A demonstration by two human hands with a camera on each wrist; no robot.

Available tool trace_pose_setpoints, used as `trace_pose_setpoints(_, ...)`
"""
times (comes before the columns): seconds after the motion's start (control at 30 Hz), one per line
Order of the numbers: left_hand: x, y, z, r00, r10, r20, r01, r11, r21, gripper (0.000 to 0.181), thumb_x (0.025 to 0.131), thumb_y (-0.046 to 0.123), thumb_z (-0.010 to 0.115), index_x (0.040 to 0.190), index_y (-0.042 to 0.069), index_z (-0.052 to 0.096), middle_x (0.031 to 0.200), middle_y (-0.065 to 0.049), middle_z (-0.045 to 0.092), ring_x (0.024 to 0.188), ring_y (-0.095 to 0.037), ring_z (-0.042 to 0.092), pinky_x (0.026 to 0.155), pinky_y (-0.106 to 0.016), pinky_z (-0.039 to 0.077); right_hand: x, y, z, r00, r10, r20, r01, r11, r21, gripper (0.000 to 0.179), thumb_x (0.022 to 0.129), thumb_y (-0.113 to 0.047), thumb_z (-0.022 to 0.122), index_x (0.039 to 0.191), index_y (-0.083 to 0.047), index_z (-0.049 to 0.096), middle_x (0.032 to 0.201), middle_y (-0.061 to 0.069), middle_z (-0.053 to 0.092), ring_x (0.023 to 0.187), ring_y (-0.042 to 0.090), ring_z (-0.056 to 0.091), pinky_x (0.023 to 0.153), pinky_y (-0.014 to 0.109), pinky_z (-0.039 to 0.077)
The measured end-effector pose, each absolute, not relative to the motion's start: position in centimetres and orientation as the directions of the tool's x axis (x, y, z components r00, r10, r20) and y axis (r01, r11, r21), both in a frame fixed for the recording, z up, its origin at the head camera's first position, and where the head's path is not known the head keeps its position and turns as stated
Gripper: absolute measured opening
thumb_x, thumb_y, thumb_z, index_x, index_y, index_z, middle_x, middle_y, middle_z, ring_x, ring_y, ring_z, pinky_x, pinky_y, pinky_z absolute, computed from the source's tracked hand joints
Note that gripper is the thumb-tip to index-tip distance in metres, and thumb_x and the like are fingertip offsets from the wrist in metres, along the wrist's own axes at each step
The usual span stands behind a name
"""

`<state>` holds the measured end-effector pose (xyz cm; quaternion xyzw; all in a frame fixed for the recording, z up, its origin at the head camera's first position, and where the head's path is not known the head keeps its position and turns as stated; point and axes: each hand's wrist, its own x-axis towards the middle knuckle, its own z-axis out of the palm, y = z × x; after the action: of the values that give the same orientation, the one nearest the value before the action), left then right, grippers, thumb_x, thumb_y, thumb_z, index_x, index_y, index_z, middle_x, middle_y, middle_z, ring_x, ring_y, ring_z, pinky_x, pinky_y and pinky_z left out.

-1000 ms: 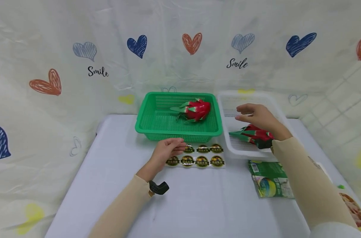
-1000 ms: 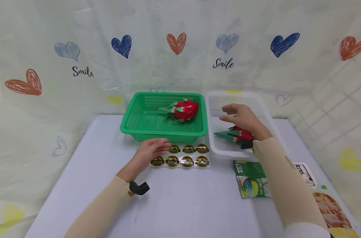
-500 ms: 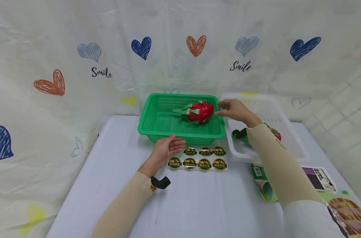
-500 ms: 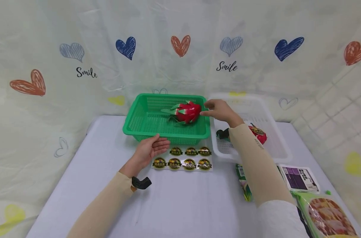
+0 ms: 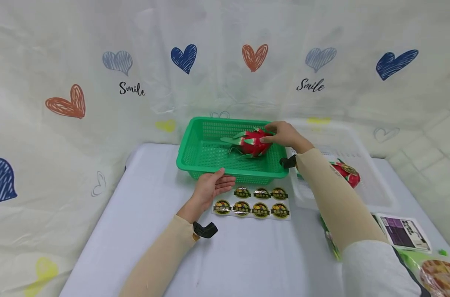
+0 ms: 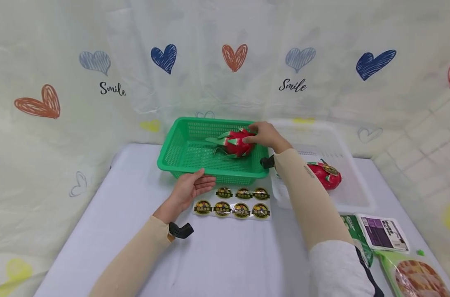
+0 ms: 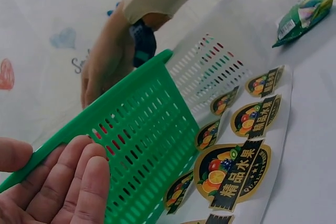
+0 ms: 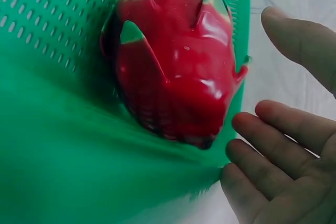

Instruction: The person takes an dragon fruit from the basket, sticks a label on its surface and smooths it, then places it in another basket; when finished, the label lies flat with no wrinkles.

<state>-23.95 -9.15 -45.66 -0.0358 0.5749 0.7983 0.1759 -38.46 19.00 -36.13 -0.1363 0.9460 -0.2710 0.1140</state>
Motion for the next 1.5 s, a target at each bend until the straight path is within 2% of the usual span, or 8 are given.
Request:
trace_pose_setpoints(0.2, -24.1, -9.1, -45.6, -0.94, 0.232, -0.252, -0.313, -0.283, 0.907, 0.047, 0.109, 0.031, 0.056, 0.128, -0.011, 0.067, 0.116, -0.019, 0.078, 0.094, -0.013, 0.078, 0.085, -0.026, 0.063, -40.0, 17.2, -36.7, -0.935, -0.32, -0.155, -0.211, 0.85, -0.482, 0.082, 0.097, -0.033, 0.075, 0.158, 0.004, 0.035, 0.162, 0.027, 0.039, 0.147, 0.045, 0.041, 0.118, 0.06, 0.04)
trace_pose_setpoints(0.33, -24.1, -9.3, -45.8, -0.939, 0.234, -0.252, -0.315, -0.288, 0.905, 0.047, 0.109, 0.031, 0.057, 0.126, -0.011, 0.067, 0.111, -0.016, 0.08, 0.094, -0.013, 0.078, 0.085, -0.027, 0.063, -40.9, 15.6, -37.5, -0.931, -0.319, -0.179, -0.227, 0.887, -0.401, 0.089, 0.092, -0.034, 0.079, 0.158, 0.004, 0.034, 0.159, 0.027, 0.043, 0.138, 0.043, 0.05, 0.113, 0.057, 0.046)
trace_pose_setpoints(0.6, -24.3, -9.4, -45.9, -0.941, 0.238, -0.241, -0.304, -0.283, 0.91, 0.048, 0.109, 0.032, 0.056, 0.125, -0.011, 0.068, 0.114, -0.018, 0.079, 0.095, -0.013, 0.078, 0.086, -0.027, 0.063, -41.5, 14.4, -38.0, -0.943, -0.258, -0.209, -0.17, 0.916, -0.362, 0.096, 0.089, -0.034, 0.082, 0.16, 0.004, 0.031, 0.157, 0.027, 0.044, 0.138, 0.043, 0.05, 0.112, 0.056, 0.048)
trace_pose_setpoints(0.8, -24.3, -9.4, -45.8, -0.945, 0.223, -0.241, -0.298, -0.278, 0.913, 0.048, 0.109, 0.032, 0.056, 0.125, -0.011, 0.068, 0.116, -0.021, 0.078, 0.096, -0.014, 0.078, 0.085, -0.027, 0.063, -41.5, 14.6, -38.2, -0.945, -0.268, -0.187, -0.193, 0.92, -0.342, 0.093, 0.088, -0.034, 0.083, 0.158, 0.004, 0.035, 0.146, 0.028, 0.053, 0.125, 0.042, 0.057, 0.103, 0.055, 0.053)
trace_pose_setpoints(1.07, -24.0, -9.3, -45.7, -0.946, 0.228, -0.232, -0.292, -0.278, 0.915, 0.048, 0.109, 0.031, 0.057, 0.126, -0.012, 0.067, 0.116, -0.02, 0.078, 0.095, -0.013, 0.078, 0.086, -0.027, 0.063, -40.9, 14.8, -38.4, -0.949, -0.29, -0.121, -0.236, 0.912, -0.335, 0.078, 0.084, -0.034, 0.085, 0.143, 0.005, 0.052, 0.13, 0.026, 0.063, 0.11, 0.039, 0.062, 0.095, 0.052, 0.056)
trace_pose_setpoints(1.33, -23.8, -9.2, -45.4, -0.945, 0.216, -0.244, -0.298, -0.269, 0.916, 0.044, 0.109, 0.03, 0.056, 0.125, -0.01, 0.069, 0.123, -0.024, 0.074, 0.101, -0.018, 0.078, 0.089, -0.028, 0.063, -40.5, 14.3, -38.3, -0.938, -0.329, -0.106, -0.276, 0.897, -0.345, 0.087, 0.082, -0.039, 0.088, 0.149, 0.001, 0.05, 0.139, 0.024, 0.062, 0.119, 0.039, 0.061, 0.101, 0.053, 0.055)
trace_pose_setpoints(1.5, -24.1, -9.1, -45.4, -0.951, 0.192, -0.241, -0.285, -0.257, 0.923, 0.045, 0.108, 0.03, 0.059, 0.125, -0.009, 0.069, 0.123, -0.024, 0.074, 0.102, -0.018, 0.078, 0.09, -0.029, 0.062, -39.9, 14.3, -38.0, -0.94, -0.328, -0.092, -0.269, 0.881, -0.389, 0.09, 0.082, -0.039, 0.088, 0.151, 0.001, 0.048, 0.143, 0.024, 0.059, 0.124, 0.039, 0.06, 0.104, 0.054, 0.053)
